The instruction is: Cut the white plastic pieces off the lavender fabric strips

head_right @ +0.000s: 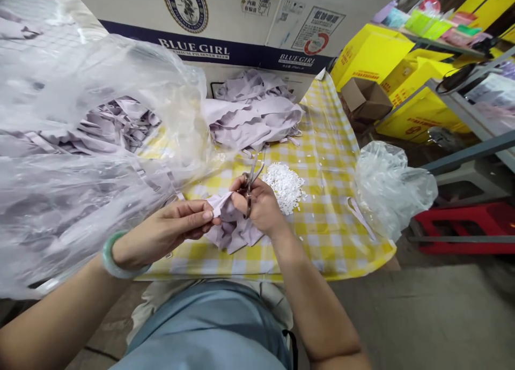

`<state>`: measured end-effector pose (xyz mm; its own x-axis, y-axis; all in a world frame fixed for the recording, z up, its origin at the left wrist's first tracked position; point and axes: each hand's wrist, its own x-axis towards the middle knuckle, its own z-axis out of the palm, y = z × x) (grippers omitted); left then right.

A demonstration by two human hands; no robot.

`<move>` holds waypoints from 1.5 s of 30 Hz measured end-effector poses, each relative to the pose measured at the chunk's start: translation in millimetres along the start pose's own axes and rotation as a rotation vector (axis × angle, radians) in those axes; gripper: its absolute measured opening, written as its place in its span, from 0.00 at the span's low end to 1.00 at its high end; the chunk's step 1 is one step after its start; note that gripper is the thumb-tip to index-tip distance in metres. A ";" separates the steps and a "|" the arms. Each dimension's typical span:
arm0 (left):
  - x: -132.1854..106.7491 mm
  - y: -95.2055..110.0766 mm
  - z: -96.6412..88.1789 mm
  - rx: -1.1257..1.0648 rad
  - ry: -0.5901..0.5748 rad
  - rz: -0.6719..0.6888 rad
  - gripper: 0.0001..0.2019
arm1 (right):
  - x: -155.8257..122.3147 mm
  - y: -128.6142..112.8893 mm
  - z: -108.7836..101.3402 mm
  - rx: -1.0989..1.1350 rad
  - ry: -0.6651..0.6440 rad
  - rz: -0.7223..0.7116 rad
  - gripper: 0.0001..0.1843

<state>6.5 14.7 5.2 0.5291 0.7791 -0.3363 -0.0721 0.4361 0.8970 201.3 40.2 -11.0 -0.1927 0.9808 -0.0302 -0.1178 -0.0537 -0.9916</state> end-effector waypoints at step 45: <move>49.6 -32.8 39.5 0.190 0.339 0.560 0.10 | -54.1 12.8 -23.0 -0.781 0.152 -0.101 0.20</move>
<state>68.5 21.3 -29.6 0.1583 0.9759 0.1501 -0.0920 -0.1367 0.9863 232.6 -9.2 -25.0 -0.0764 0.9917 0.1032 0.5995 0.1283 -0.7900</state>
